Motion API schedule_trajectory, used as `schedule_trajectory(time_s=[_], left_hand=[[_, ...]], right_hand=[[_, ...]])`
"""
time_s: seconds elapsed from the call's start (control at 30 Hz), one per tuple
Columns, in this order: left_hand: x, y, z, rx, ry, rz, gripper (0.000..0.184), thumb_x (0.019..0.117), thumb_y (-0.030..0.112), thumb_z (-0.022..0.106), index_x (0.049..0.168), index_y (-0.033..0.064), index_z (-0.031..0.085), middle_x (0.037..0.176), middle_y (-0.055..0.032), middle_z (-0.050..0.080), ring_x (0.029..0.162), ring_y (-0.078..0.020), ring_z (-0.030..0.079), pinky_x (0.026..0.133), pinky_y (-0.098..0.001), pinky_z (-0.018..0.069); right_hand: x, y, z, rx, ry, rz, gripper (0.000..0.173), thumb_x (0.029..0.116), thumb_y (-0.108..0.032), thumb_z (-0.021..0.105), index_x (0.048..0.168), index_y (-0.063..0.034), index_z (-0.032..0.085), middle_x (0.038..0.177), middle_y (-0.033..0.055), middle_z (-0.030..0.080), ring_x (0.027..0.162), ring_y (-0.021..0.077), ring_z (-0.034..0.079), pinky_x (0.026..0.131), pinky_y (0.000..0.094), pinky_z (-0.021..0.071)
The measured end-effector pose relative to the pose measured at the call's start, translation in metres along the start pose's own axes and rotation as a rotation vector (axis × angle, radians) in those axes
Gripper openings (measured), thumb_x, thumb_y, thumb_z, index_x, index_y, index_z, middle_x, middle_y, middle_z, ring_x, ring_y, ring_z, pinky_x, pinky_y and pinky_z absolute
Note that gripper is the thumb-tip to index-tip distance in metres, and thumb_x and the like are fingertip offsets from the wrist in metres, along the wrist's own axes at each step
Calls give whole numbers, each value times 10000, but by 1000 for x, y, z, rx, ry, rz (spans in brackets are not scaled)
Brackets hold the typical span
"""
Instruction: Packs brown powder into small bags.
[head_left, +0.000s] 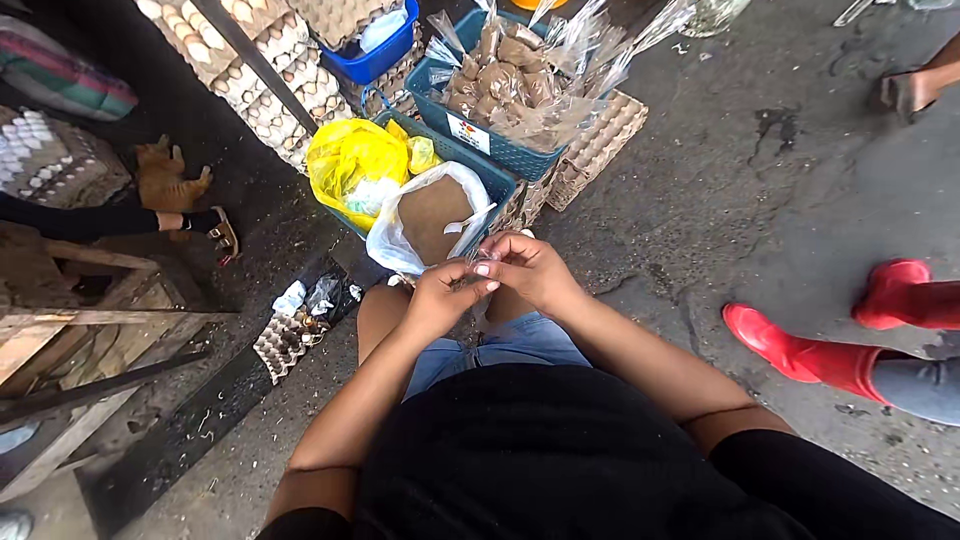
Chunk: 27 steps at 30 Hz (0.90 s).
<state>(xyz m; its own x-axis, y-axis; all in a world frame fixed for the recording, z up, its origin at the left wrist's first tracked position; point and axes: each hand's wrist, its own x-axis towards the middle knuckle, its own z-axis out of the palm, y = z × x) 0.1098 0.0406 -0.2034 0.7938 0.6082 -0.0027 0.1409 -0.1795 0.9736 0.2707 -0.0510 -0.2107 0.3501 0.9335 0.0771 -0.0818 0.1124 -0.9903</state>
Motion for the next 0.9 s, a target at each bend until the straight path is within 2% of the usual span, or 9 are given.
schedule_trajectory(time_s=[0.2, 0.27, 0.4, 0.5, 0.63, 0.73, 0.8, 0.87, 0.9], left_hand=[[-3, -23, 4, 1, -256, -27, 130, 929, 85, 717, 994, -10, 777, 1078, -71, 759, 1074, -48, 682, 997, -251, 532], [-5, -27, 4, 4, -256, -17, 164, 964, 102, 677, 1023, -23, 766, 1102, -84, 754, 1090, -51, 680, 1009, -250, 526], [4, -14, 6, -110, -205, -52, 313, 968, 128, 675, 1218, -60, 677, 1184, -100, 724, 1093, -70, 680, 1001, -254, 539], [11, -11, 15, -112, -154, -65, 208, 930, 112, 730, 1097, -10, 745, 1088, -51, 754, 994, -35, 697, 927, -234, 565], [2, -20, 16, 23, -391, 6, 182, 946, 121, 714, 1041, -22, 776, 1178, -106, 746, 1134, -94, 683, 1044, -294, 516], [-2, -25, 9, -26, -364, -12, 161, 951, 94, 695, 1013, -37, 767, 1161, -100, 747, 1104, -70, 687, 1017, -266, 528], [1, -24, 4, -41, -297, -42, 172, 976, 103, 648, 991, -29, 757, 1122, -71, 749, 1051, -40, 686, 972, -243, 539], [4, -23, 4, -84, -256, -62, 190, 1006, 100, 599, 1001, -21, 746, 1093, -48, 758, 1034, -43, 697, 975, -258, 550], [5, -22, 6, -111, -245, -75, 191, 1012, 96, 587, 994, -13, 742, 1065, -31, 764, 1018, -36, 700, 968, -258, 552]], right_hand=[[25, -19, -39, 31, 204, -170, 122, 942, -120, 715, 850, -159, 644, 1034, -50, 681, 915, 23, 641, 804, 210, 557], [31, -28, -48, 94, 265, -196, 122, 936, -78, 691, 858, -165, 655, 987, -65, 694, 911, 19, 648, 825, 219, 557], [19, -27, -33, 96, 206, -63, 75, 978, -138, 674, 911, -160, 648, 954, -59, 663, 847, 24, 627, 791, 231, 556], [20, -12, -19, 148, 231, -11, 109, 989, -139, 663, 889, -142, 622, 807, -57, 626, 736, 30, 592, 750, 245, 534], [34, -24, -48, 87, 369, -147, 150, 989, -153, 664, 861, -185, 592, 841, -90, 633, 761, 6, 602, 746, 224, 545], [39, -40, -70, 130, 515, -214, 181, 997, -133, 643, 851, -199, 558, 863, -83, 631, 764, 9, 611, 738, 208, 550], [33, -35, -72, 218, 481, -216, 72, 1051, -251, 568, 1008, -193, 566, 931, -62, 639, 821, 39, 634, 786, 243, 559], [21, -14, -63, 281, 286, -136, 458, 1019, -470, 572, 1349, -172, 464, 1168, -7, 668, 1028, 122, 674, 936, 331, 560], [14, -3, -53, 289, 169, -58, 639, 980, -477, 629, 1460, -139, 378, 1234, 30, 669, 1094, 156, 673, 978, 363, 550]])
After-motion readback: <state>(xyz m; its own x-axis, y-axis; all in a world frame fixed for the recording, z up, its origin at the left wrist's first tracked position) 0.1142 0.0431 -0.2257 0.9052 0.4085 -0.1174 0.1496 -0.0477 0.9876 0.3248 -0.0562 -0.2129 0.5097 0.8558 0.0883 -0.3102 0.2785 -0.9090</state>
